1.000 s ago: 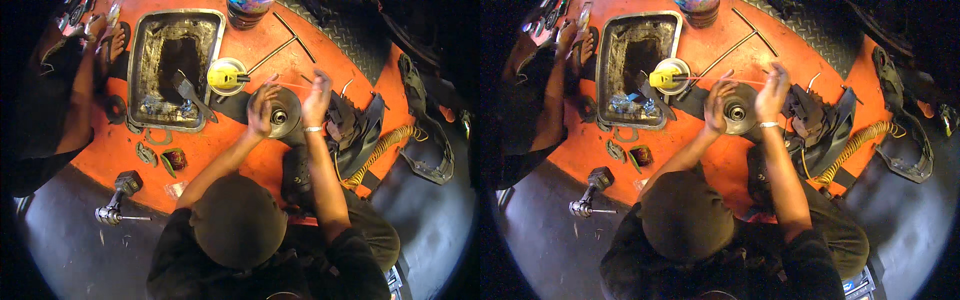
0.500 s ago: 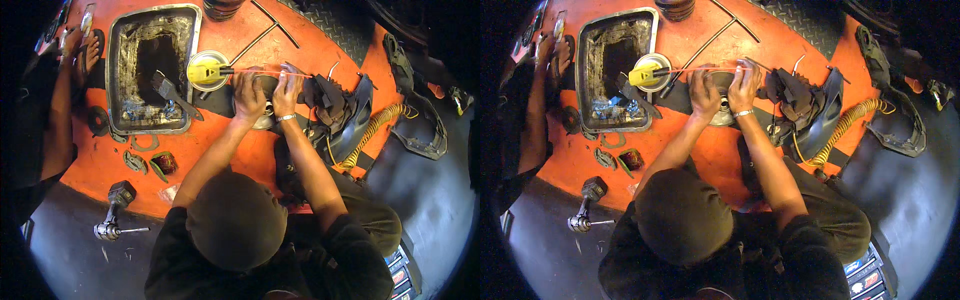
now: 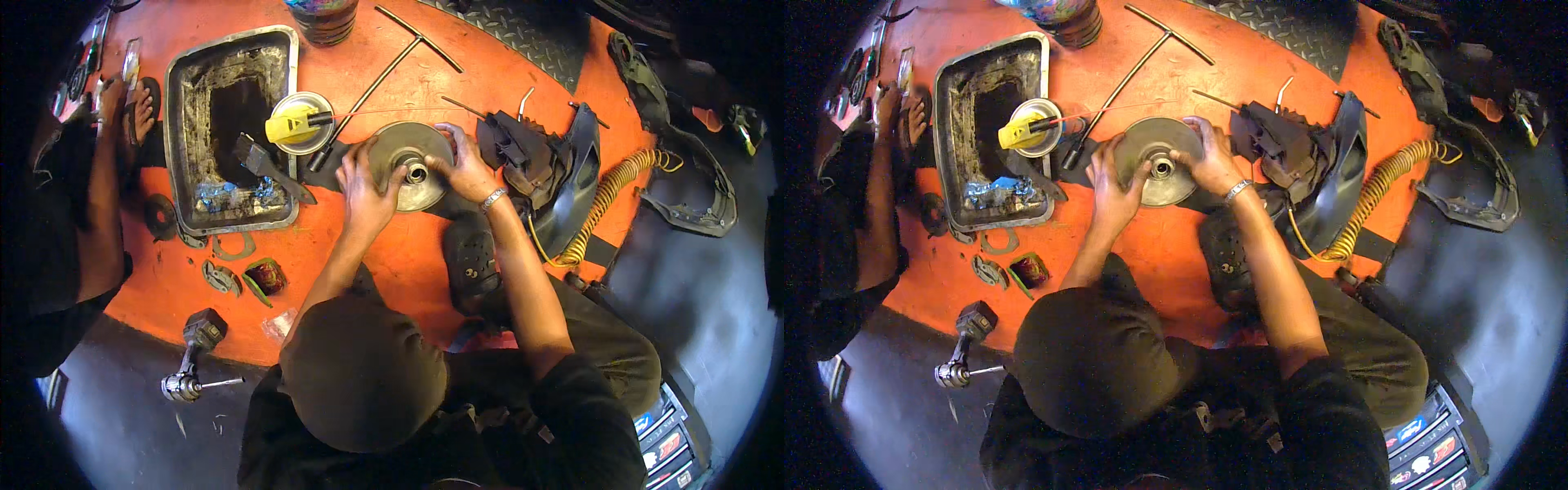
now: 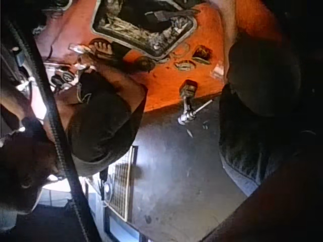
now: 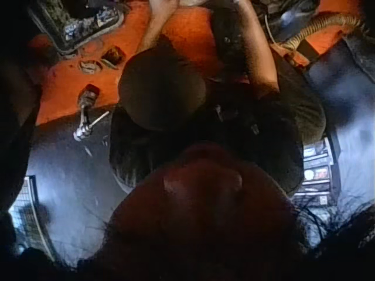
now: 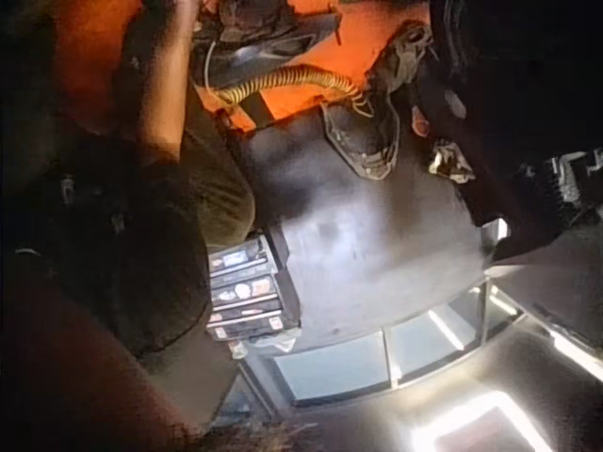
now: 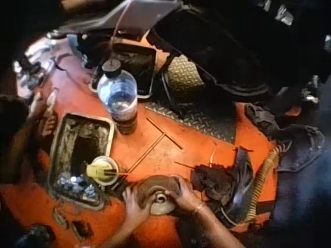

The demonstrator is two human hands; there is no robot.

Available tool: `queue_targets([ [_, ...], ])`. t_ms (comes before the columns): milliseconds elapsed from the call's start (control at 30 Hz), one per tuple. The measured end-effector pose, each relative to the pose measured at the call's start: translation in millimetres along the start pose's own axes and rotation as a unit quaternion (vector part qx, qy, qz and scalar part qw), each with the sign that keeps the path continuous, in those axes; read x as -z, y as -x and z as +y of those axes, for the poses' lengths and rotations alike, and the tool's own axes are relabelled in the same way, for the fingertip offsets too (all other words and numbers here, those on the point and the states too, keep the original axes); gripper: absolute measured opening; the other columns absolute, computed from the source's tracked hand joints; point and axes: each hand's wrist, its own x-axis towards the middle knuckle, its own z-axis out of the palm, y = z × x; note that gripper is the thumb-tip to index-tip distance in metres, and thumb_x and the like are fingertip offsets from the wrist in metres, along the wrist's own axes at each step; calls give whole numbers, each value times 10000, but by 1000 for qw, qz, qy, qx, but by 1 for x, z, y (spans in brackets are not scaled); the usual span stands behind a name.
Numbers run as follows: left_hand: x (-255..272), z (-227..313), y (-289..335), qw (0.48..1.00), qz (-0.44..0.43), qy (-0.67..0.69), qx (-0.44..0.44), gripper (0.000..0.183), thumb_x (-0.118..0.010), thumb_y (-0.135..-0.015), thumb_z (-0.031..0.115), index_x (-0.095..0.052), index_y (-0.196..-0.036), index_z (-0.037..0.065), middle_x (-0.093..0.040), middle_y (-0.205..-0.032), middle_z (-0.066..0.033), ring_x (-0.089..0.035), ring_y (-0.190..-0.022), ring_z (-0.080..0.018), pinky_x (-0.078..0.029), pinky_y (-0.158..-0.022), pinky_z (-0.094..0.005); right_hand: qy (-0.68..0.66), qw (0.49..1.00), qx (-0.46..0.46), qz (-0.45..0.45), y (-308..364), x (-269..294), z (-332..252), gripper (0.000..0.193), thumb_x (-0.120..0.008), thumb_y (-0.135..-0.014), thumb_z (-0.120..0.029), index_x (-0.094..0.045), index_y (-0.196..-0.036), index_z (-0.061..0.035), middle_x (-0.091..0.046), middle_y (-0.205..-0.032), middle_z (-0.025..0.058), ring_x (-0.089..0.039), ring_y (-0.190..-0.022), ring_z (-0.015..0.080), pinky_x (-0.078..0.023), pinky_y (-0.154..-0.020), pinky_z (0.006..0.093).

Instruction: The person cleans and reassembles motorcycle clutch components by hand. They wipe internal metal parts with a cloth, apply liquid from a bottle, and brush a component over a tray of fluid.

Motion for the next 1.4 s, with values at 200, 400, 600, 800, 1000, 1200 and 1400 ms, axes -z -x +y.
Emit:
queue_targets([
  [200,-11,-3,-2,999,-24,21,40,690,-709,-838,231,-347,-1418,135,-398,-1306,-251,-399,-1158,-458,-324,-995,-548,-107,990,-89,1,11,-21,23,726,-772,-785,-342,-397,-1318,-23,-505,-1246,268,-453,-1229,413,-376,-1034,460],
  [400,-16,14,-3,982,-63,72,161,658,-672,-856,120,-320,-1406,199,-368,-1283,-263,-396,-1147,-480,-322,-995,-577,-125,980,-155,-14,6,-27,35,637,-722,-847,-235,-380,-1329,4,-517,-1249,218,-500,-1172,309,-409,-1001,394],
  [600,-11,5,-4,976,-76,65,192,650,-709,-822,125,-385,-1369,256,-351,-1302,-238,-358,-1203,-476,-313,-998,-582,-154,948,-252,-117,-7,-3,-3,691,-765,-808,-263,-402,-1320,26,-566,-1241,235,-566,-1149,305,-460,-961,389],
  [800,-16,-5,5,996,-22,49,69,509,-687,-825,98,-535,-1288,245,-373,-1310,-210,-380,-1181,-421,-311,-1013,-525,-179,966,-158,-100,1,1,22,584,-783,-802,-238,-499,-1235,31,-626,-1138,177,-595,-1049,241,-486,-902,349],
  [1000,-11,-3,-2,998,15,-33,46,535,-679,-777,57,-540,-1273,202,-431,-1236,-186,-425,-1112,-396,-325,-973,-514,-108,980,-168,-18,2,-10,8,519,-819,-736,-244,-543,-1072,41,-636,-1058,237,-626,-988,333,-497,-843,390],
  [1200,-16,1,-9,998,-3,-52,44,477,-647,-794,46,-502,-1239,135,-457,-1179,-188,-441,-1079,-400,-350,-925,-531,5,985,-161,67,2,-36,7,532,-802,-713,-223,-530,-1075,56,-570,-1103,280,-543,-1072,421,-449,-920,447],
  [1400,-18,3,-10,996,-26,-59,58,496,-636,-728,-20,-484,-1183,108,-463,-1163,-178,-446,-1033,-409,-361,-865,-558,39,979,-192,63,0,-38,7,549,-798,-685,-175,-516,-1080,81,-551,-1109,295,-533,-1079,430,-450,-928,439],
])
